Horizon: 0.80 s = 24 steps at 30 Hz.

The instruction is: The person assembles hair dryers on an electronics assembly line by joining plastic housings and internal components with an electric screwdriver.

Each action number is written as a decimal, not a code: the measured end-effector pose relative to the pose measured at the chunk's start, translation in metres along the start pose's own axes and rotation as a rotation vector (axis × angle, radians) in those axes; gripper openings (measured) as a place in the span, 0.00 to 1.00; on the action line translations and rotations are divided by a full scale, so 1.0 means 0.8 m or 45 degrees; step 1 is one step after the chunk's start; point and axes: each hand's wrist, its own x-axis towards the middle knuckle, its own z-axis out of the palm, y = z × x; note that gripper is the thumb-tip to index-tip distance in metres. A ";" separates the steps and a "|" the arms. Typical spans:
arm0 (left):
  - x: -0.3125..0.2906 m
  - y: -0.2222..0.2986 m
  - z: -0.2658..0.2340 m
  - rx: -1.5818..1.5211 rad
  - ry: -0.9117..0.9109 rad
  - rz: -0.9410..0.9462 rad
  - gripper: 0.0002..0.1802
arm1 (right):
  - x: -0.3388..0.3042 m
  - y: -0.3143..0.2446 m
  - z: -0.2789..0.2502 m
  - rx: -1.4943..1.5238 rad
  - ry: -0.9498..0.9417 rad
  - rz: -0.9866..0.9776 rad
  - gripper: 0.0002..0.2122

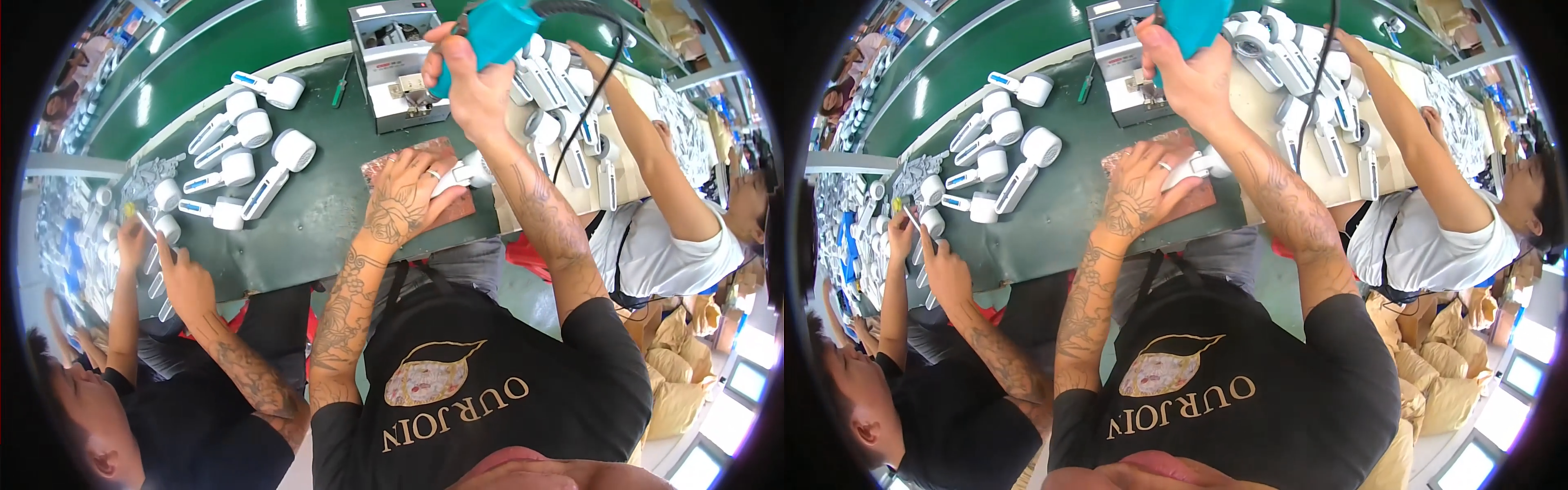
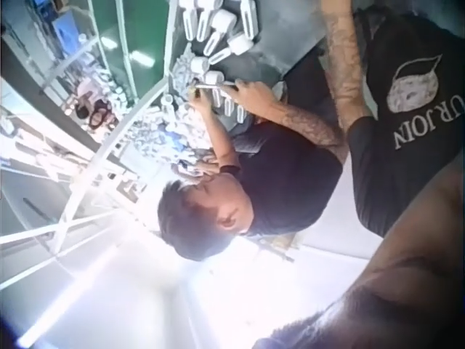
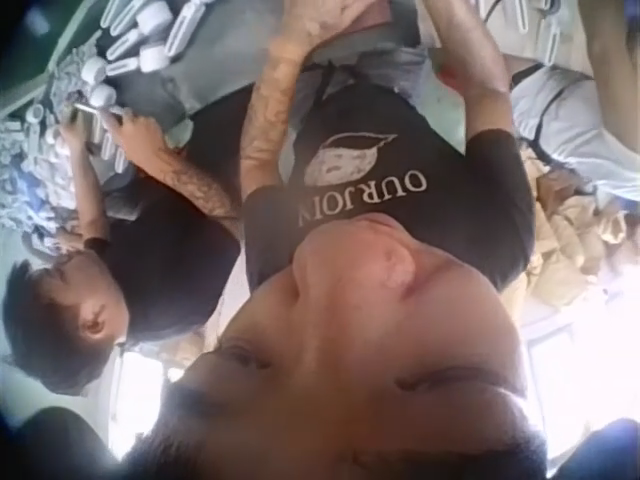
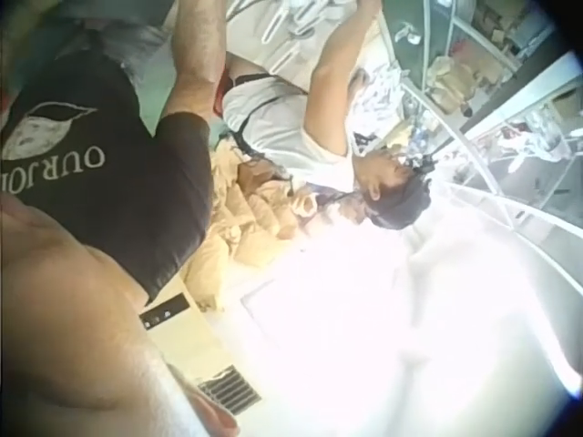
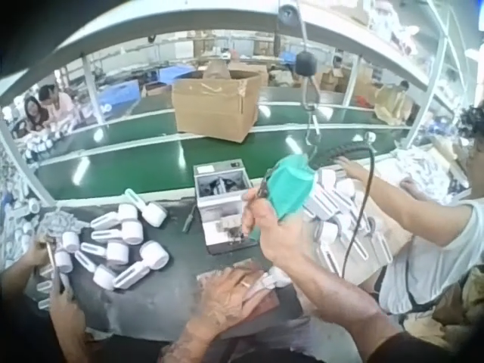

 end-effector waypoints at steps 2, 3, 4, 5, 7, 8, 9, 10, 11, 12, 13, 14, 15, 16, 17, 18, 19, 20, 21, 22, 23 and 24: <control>-0.002 -0.004 0.000 0.077 0.014 -0.034 0.23 | 0.006 0.011 0.014 -0.052 -0.029 0.027 0.15; 0.001 -0.004 -0.004 0.043 0.022 -0.071 0.24 | 0.009 0.017 0.016 -0.052 -0.040 0.033 0.15; 0.001 -0.005 -0.004 0.040 0.027 -0.079 0.24 | 0.011 0.023 0.017 -0.106 -0.045 0.037 0.15; 0.002 -0.007 -0.004 0.041 0.013 -0.087 0.24 | 0.013 0.027 0.018 -0.159 -0.048 0.039 0.16; 0.003 -0.014 -0.004 0.040 -0.003 -0.095 0.24 | 0.017 0.030 0.019 -0.231 -0.080 0.081 0.16; 0.005 -0.019 -0.002 0.040 0.009 -0.078 0.24 | 0.017 0.031 0.016 -0.307 -0.105 0.120 0.17; 0.007 -0.022 -0.001 0.040 0.020 -0.061 0.24 | 0.017 0.034 0.015 -0.312 -0.101 0.121 0.17; 0.009 -0.023 0.000 0.018 0.026 -0.074 0.24 | 0.015 0.039 0.015 -0.237 -0.069 0.133 0.16; 0.009 -0.023 0.002 0.015 0.022 -0.071 0.24 | 0.016 0.038 0.018 -0.159 -0.037 0.144 0.16; 0.008 -0.022 0.003 0.026 0.036 -0.076 0.24 | 0.013 0.034 0.017 -0.211 -0.057 0.092 0.16; 0.008 -0.021 0.005 0.037 0.050 -0.081 0.24 | 0.010 0.030 0.019 -0.213 -0.051 0.091 0.16; 0.008 -0.019 0.005 0.031 0.042 -0.074 0.24 | 0.007 0.027 0.021 -0.165 -0.046 0.099 0.16; 0.009 -0.017 0.004 0.005 0.074 -0.083 0.24 | 0.004 0.024 0.022 -0.117 -0.040 0.107 0.15; 0.010 -0.015 0.004 -0.022 0.105 -0.093 0.24 | 0.003 0.021 0.020 -0.097 -0.060 0.154 0.14; 0.008 -0.016 0.005 -0.026 0.102 -0.097 0.24 | -0.001 0.020 0.015 -0.099 -0.059 0.159 0.14; 0.006 -0.018 0.005 0.020 0.094 -0.099 0.24 | -0.008 0.016 0.008 -0.191 -0.081 0.225 0.14; 0.005 -0.020 0.006 0.066 0.087 -0.102 0.24 | -0.015 0.011 -0.001 -0.282 -0.105 0.292 0.14; 0.005 -0.018 0.004 0.062 0.086 -0.115 0.24 | -0.024 -0.006 -0.005 -0.323 -0.096 0.267 0.16; 0.010 -0.016 0.000 0.034 0.068 -0.112 0.24 | -0.033 -0.020 -0.012 -0.278 -0.076 0.238 0.17; 0.012 -0.015 -0.002 0.006 0.049 -0.109 0.24 | -0.038 -0.028 -0.020 -0.232 -0.057 0.209 0.18; 0.013 -0.015 -0.001 0.002 0.045 -0.111 0.24 | -0.044 -0.026 -0.030 -0.186 -0.036 0.222 0.19; 0.012 -0.016 0.000 0.006 0.034 -0.108 0.24 | -0.049 -0.024 -0.036 -0.185 -0.045 0.218 0.19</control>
